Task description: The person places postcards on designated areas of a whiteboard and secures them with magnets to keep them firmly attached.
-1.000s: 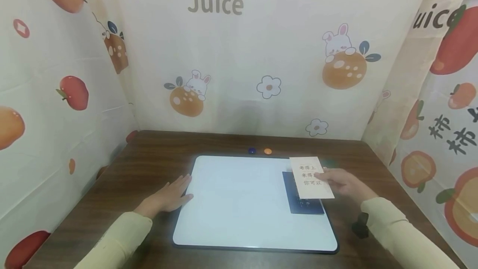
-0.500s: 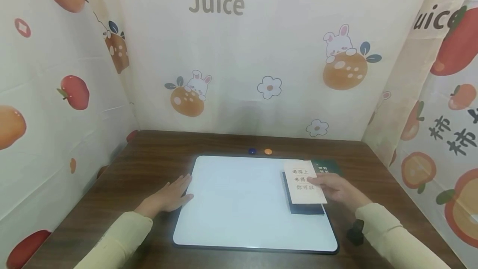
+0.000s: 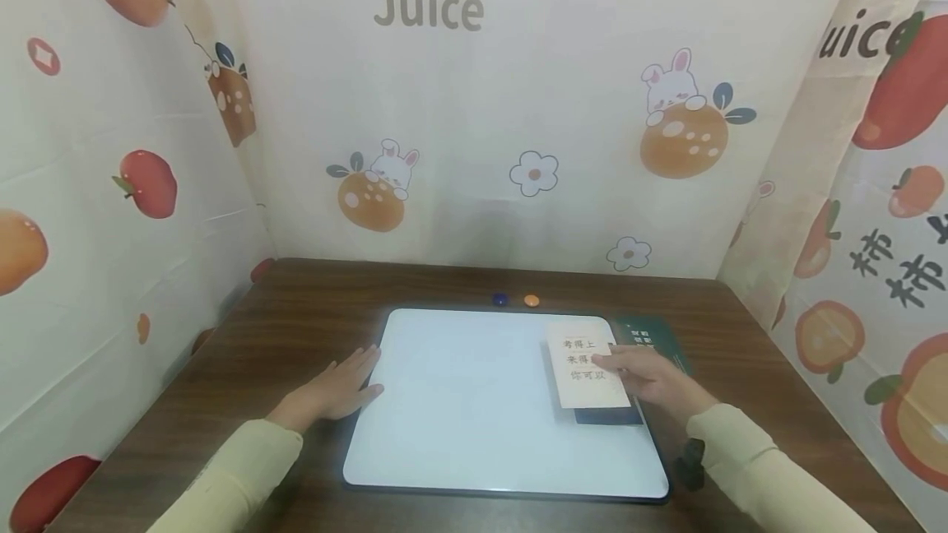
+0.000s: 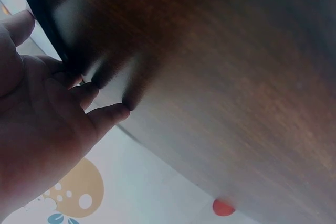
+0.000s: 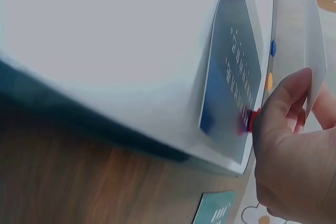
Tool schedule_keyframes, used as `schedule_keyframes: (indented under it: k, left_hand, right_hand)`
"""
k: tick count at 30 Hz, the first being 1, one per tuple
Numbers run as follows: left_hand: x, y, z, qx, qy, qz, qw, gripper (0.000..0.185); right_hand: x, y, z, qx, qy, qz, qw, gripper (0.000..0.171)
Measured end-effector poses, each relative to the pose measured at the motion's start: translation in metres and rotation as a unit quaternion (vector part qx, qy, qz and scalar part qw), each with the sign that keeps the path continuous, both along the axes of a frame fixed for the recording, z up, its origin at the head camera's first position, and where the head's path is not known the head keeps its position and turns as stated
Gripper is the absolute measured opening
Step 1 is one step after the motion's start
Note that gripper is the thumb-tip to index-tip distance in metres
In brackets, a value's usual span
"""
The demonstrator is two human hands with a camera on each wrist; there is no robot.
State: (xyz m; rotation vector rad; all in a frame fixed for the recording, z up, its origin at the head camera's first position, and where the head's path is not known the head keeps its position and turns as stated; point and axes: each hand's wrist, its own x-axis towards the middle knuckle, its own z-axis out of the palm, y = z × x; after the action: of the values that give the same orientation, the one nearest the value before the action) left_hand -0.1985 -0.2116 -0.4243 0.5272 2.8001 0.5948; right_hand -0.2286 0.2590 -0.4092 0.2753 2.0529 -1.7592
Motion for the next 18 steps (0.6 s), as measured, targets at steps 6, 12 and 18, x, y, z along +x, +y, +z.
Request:
schedule_keyframes:
  k: [6,12,18]
  left_hand:
    - [0.001,-0.001,-0.001,0.001,0.001,0.001,1.0000,0.068]
    - [0.001,0.000,-0.001,0.001,0.000,0.005,1.0000,0.069]
    - [0.001,0.000,-0.002,0.001,-0.001,0.007,1.0000,0.068]
  right_hand:
    - [-0.006,-0.012,-0.004,-0.037,-0.012,-0.021,0.999,0.073]
    - [-0.008,-0.019,-0.003,-0.073,-0.017,-0.025,0.997,0.062]
    - [-0.009,-0.028,-0.004,-0.085,-0.029,-0.046,0.995,0.070]
